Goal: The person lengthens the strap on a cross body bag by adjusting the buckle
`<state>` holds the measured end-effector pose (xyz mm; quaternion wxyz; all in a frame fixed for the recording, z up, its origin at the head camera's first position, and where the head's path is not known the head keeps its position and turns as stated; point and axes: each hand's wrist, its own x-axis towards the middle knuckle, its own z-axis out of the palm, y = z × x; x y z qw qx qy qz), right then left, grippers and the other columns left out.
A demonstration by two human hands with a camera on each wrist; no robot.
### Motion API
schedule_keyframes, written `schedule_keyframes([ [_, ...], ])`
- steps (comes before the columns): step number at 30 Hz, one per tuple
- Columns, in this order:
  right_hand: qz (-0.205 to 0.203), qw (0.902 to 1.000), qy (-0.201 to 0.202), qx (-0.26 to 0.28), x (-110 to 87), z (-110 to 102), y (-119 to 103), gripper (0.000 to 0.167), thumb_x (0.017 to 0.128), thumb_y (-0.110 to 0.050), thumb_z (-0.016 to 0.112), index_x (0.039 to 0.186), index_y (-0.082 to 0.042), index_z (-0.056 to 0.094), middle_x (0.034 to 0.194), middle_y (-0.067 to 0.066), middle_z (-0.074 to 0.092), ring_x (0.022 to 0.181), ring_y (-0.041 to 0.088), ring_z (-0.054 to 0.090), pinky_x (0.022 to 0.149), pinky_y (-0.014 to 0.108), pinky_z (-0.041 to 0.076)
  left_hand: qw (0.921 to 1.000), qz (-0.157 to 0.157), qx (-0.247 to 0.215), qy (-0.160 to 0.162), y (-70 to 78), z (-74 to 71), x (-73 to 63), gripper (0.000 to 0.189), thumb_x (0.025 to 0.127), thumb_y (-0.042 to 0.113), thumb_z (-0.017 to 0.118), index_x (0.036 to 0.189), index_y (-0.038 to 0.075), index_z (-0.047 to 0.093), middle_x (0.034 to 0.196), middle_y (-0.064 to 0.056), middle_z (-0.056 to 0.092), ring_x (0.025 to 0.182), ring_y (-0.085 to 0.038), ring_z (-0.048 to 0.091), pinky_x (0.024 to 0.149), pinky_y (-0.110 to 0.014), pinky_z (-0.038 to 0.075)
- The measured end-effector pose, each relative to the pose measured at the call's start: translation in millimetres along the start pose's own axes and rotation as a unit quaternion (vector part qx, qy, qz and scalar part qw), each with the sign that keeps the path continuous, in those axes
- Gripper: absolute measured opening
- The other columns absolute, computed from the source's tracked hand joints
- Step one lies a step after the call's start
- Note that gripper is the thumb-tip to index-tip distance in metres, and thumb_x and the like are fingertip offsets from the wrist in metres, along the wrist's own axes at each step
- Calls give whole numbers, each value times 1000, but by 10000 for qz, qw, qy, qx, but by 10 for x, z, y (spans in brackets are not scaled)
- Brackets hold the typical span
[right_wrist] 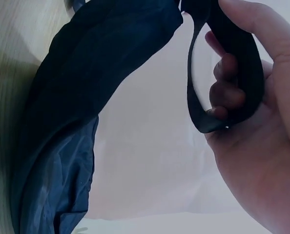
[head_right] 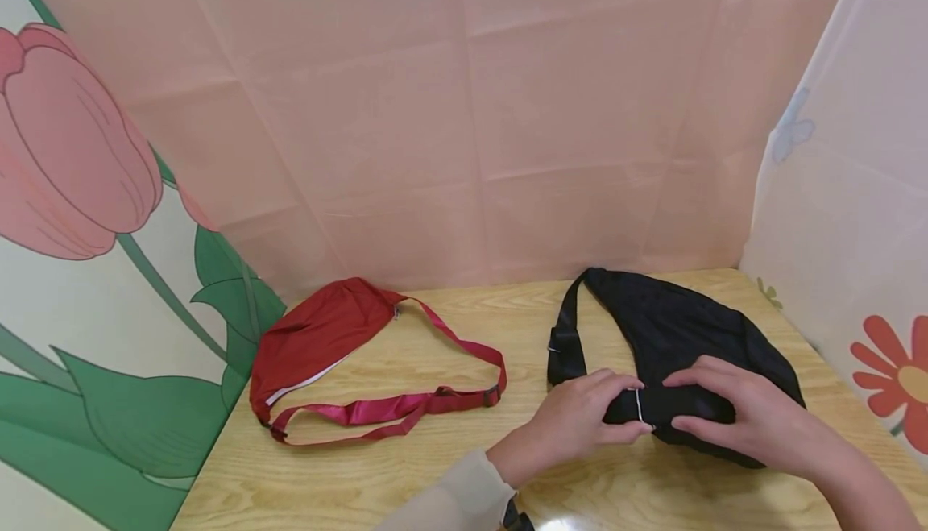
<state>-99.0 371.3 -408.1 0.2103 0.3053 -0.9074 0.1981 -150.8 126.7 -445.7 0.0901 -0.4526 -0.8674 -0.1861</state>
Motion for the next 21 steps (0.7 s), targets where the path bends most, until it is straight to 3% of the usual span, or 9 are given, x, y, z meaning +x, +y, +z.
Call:
schedule_keyframes([
  [5, 61, 9998, -106, -171, 32, 34, -33, 61, 59, -22, 98, 111, -31, 69, 100, -25, 59, 90, -5, 58, 79, 4, 39, 10000, -1, 11, -7, 2, 0, -4, 53, 94, 59, 62, 138, 29, 58, 119, 19, 62, 100, 11, 58, 80, -4, 42],
  [11, 32, 9995, -281, -158, 63, 90, -53, 56, 63, -26, 97, 111, -31, 69, 100, -25, 59, 86, -5, 58, 75, 5, 40, 10000, -7, 39, -55, -1, 4, 2, 53, 94, 59, 63, 137, 29, 58, 116, 19, 61, 95, 11, 57, 77, -5, 41],
  [21, 111, 9997, -160, -177, -5, 36, 5, 57, 60, -23, 97, 109, -31, 69, 96, -27, 57, 82, -6, 55, 70, 6, 38, 9997, 131, 91, 179, -11, 30, -6, 52, 94, 58, 63, 136, 29, 59, 112, 18, 61, 90, 11, 57, 74, -3, 39],
])
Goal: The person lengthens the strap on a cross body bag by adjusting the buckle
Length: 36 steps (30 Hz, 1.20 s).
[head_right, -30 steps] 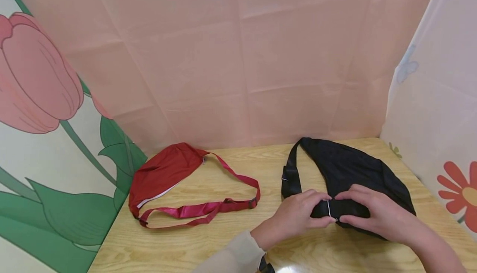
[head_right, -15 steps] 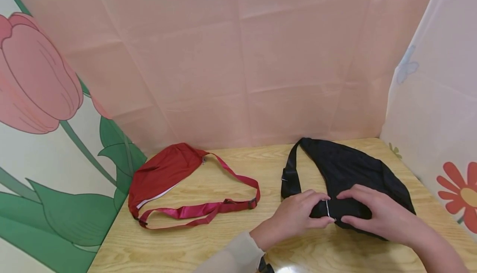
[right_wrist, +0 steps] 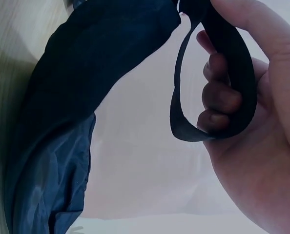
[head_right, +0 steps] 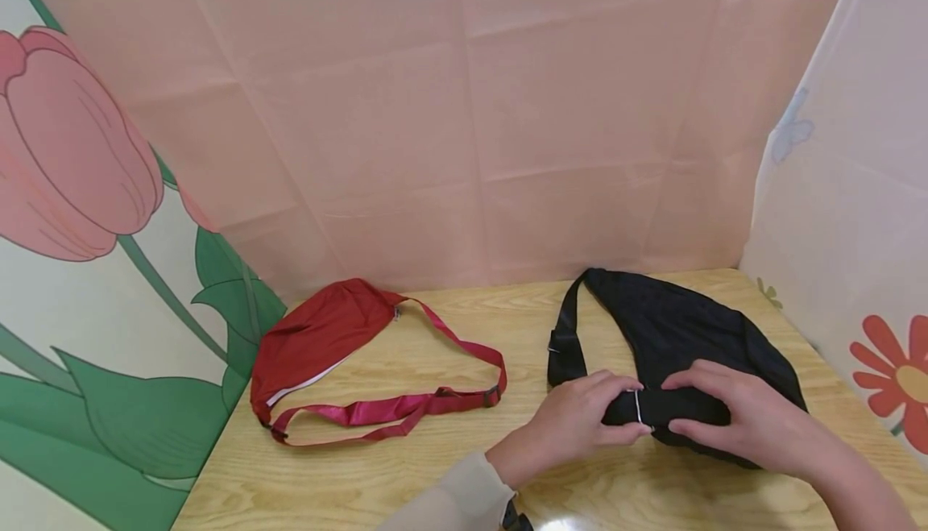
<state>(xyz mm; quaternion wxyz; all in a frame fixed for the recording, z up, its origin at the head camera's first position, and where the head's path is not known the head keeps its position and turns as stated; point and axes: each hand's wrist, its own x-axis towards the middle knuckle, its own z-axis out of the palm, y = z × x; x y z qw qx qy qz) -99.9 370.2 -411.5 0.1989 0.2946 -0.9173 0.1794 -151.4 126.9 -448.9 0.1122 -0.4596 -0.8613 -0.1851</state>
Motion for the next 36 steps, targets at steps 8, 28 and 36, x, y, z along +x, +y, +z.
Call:
schedule_keyframes([
  [8, -115, 9998, -129, 74, 50, 52, -51, 58, 63, -24, 96, 113, -30, 69, 101, -25, 59, 88, -5, 58, 76, 5, 39, 9999, -44, -74, -135, -9, -8, -8, 52, 94, 58, 63, 137, 28, 58, 117, 18, 61, 95, 11, 57, 79, -4, 41],
  [28, -170, 9999, -6, 16, 48, 9, -27, 58, 60, -23, 97, 110, -29, 70, 96, -26, 57, 82, -6, 55, 69, 7, 38, 9993, -118, -233, -267, -33, -11, -7, 54, 94, 58, 64, 139, 29, 57, 117, 19, 61, 93, 13, 55, 78, -3, 40],
  [36, -78, 9986, -518, 101, 91, 30, -80, 49, 71, -29, 92, 114, -28, 68, 100, -25, 55, 83, -7, 54, 69, 8, 39, 9982, -232, -269, -489, -21, -28, -3, 54, 95, 59, 62, 139, 30, 55, 119, 20, 59, 93, 12, 53, 78, -4, 40],
])
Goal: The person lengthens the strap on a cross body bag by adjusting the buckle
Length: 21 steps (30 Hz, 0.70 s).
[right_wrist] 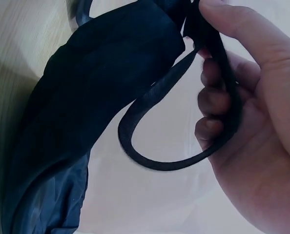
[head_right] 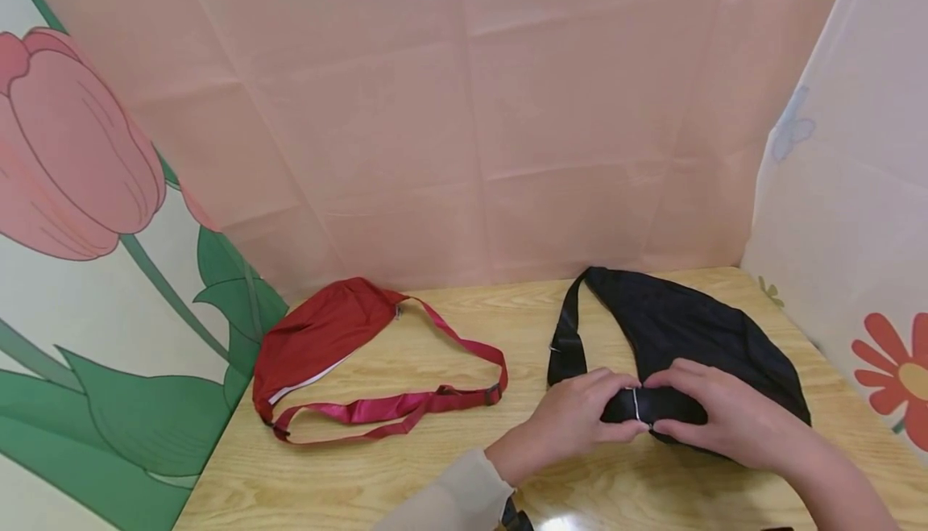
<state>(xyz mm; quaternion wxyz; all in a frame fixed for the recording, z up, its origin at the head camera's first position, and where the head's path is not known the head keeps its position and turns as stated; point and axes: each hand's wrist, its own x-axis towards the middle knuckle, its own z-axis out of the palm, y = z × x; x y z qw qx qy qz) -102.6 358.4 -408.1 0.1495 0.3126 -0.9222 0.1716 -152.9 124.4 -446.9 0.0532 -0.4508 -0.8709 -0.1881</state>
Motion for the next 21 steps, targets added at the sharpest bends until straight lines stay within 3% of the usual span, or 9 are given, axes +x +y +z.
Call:
schedule_keyframes([
  [10, 4, 9989, 434, -186, -53, -6, 6, 57, 62, -27, 97, 110, -32, 69, 95, -25, 55, 80, -6, 53, 69, 7, 38, 9992, 176, 147, 331, -9, 13, -27, 52, 93, 57, 65, 136, 28, 59, 116, 19, 61, 91, 12, 54, 77, -3, 38],
  [21, 12, 9999, 43, -155, -4, 36, -32, 50, 71, -33, 93, 114, -30, 68, 103, -25, 56, 84, -7, 55, 71, 6, 39, 9998, 73, 145, 147, 6, -6, -19, 53, 94, 59, 63, 138, 30, 56, 117, 20, 59, 92, 12, 53, 77, -4, 39],
])
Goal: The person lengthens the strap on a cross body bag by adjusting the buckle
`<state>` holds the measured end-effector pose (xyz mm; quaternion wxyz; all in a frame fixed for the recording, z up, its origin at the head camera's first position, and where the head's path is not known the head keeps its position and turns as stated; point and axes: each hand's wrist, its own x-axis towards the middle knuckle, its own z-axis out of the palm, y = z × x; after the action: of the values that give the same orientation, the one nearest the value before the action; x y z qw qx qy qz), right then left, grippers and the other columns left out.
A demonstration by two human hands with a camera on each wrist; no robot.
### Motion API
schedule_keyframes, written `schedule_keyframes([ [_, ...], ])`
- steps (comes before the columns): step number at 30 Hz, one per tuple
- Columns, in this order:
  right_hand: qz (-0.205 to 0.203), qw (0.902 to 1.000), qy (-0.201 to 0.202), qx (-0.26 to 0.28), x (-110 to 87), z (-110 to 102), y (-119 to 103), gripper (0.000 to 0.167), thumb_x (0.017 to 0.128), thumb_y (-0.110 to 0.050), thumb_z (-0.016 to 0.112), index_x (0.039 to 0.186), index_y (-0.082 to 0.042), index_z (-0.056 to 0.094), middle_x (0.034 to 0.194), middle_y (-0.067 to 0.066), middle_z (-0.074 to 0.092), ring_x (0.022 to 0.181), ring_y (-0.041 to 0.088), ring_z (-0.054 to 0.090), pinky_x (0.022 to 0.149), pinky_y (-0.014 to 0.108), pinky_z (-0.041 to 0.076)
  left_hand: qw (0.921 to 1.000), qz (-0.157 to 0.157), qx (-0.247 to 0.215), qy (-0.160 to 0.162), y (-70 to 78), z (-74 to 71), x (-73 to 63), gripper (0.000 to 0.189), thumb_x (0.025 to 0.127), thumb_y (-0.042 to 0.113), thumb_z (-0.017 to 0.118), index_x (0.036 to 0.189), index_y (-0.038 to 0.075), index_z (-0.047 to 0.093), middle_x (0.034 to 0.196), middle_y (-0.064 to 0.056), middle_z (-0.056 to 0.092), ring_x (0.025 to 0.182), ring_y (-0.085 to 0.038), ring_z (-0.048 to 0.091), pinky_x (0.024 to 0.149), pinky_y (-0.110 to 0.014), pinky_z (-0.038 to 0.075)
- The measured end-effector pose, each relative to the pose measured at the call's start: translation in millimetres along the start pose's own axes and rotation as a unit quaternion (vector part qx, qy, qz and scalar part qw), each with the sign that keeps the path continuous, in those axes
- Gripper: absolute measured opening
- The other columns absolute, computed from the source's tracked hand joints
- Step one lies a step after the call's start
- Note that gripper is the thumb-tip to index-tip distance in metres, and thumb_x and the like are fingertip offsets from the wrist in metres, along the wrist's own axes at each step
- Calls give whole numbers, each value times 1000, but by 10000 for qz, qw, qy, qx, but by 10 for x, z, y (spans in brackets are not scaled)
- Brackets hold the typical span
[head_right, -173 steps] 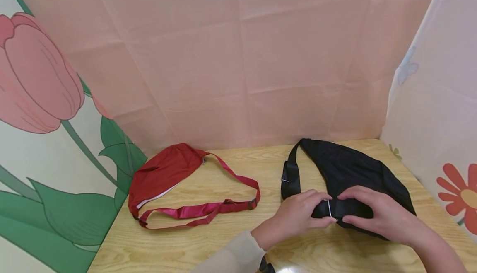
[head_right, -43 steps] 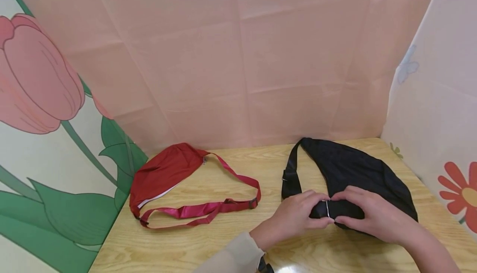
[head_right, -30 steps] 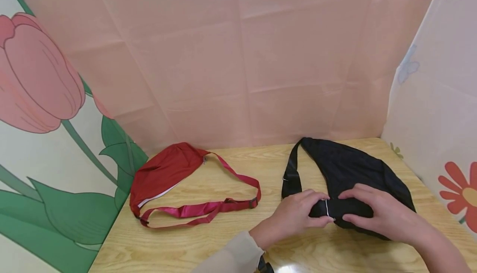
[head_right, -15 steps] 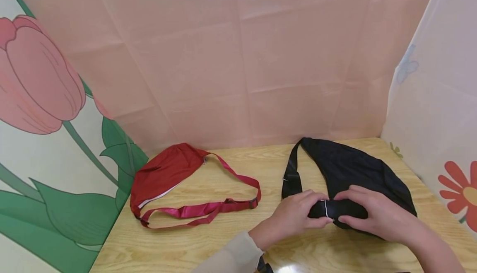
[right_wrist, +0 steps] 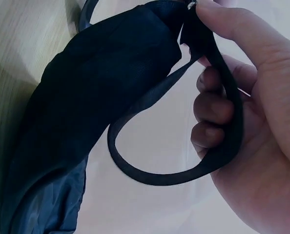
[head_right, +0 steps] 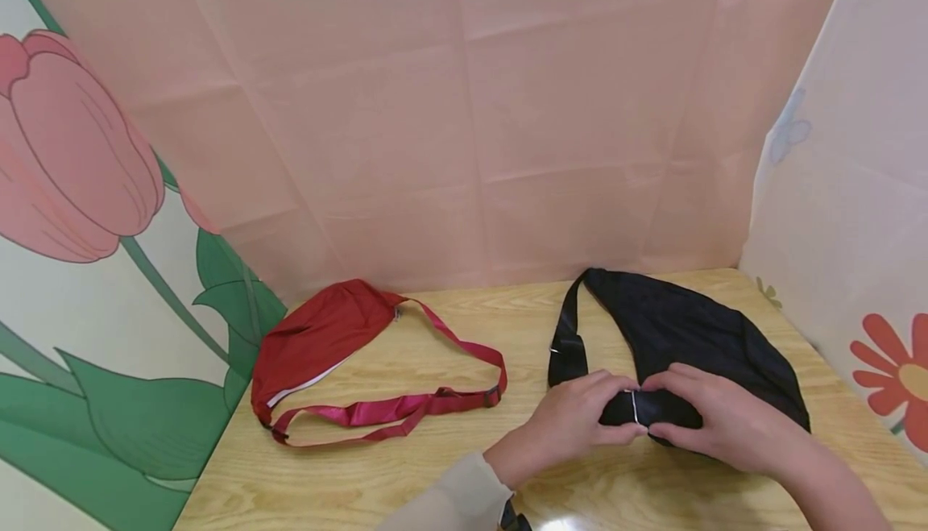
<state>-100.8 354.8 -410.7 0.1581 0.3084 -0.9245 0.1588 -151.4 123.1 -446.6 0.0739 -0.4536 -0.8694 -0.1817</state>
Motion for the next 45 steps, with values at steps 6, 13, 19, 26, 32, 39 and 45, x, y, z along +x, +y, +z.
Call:
schedule_keyframes([
  [6, 14, 9997, 203, -101, -20, -15, 23, 54, 66, -32, 95, 112, -33, 68, 103, -24, 59, 86, -5, 59, 73, 5, 39, 9998, 128, -27, 173, -36, 23, -16, 52, 94, 57, 64, 137, 28, 58, 120, 18, 61, 97, 11, 56, 80, -3, 39],
  [13, 231, 9991, 257, -239, -58, -76, 59, 54, 63, -33, 96, 109, -34, 68, 100, -26, 59, 85, -4, 58, 70, 6, 39, 9990, 211, 16, 395, -57, 25, -39, 52, 94, 54, 66, 137, 25, 59, 121, 16, 63, 103, 8, 59, 83, -3, 40],
  [19, 192, 9996, 69, -175, -15, -53, 27, 49, 68, -35, 94, 110, -31, 69, 97, -26, 55, 82, -7, 55, 69, 8, 39, 9994, 162, -7, 320, -64, 35, -39, 51, 95, 55, 64, 137, 26, 59, 123, 16, 62, 104, 8, 59, 83, -3, 41],
  [26, 196, 9995, 142, -205, -24, -45, 36, 49, 66, -34, 95, 108, -32, 69, 99, -25, 57, 82, -6, 57, 70, 6, 39, 9996, 106, -171, 219, -89, 26, -55, 52, 95, 54, 64, 138, 26, 58, 122, 17, 62, 100, 10, 58, 81, -3, 41],
  [32, 160, 9995, 215, -193, -63, -66, 65, 54, 63, -32, 96, 110, -32, 69, 96, -26, 56, 79, -7, 53, 67, 7, 38, 9998, 37, -125, 125, -91, 21, -65, 53, 94, 55, 66, 138, 28, 58, 119, 18, 62, 95, 11, 56, 79, -3, 40],
  [39, 16, 9999, 67, -99, -8, -34, 40, 48, 68, -32, 94, 111, -29, 70, 94, -25, 53, 75, -8, 50, 64, 10, 38, 9997, 42, -199, 130, -101, 28, -77, 52, 95, 55, 65, 138, 27, 58, 121, 18, 62, 99, 10, 57, 82, -3, 40],
  [45, 3, 9998, 192, -81, 16, 6, 11, 48, 68, -27, 94, 109, -31, 68, 100, -24, 56, 81, -7, 56, 69, 6, 39, 9994, 82, -266, 185, -134, 28, -84, 51, 96, 55, 62, 138, 26, 58, 121, 16, 62, 100, 9, 58, 83, -3, 41],
])
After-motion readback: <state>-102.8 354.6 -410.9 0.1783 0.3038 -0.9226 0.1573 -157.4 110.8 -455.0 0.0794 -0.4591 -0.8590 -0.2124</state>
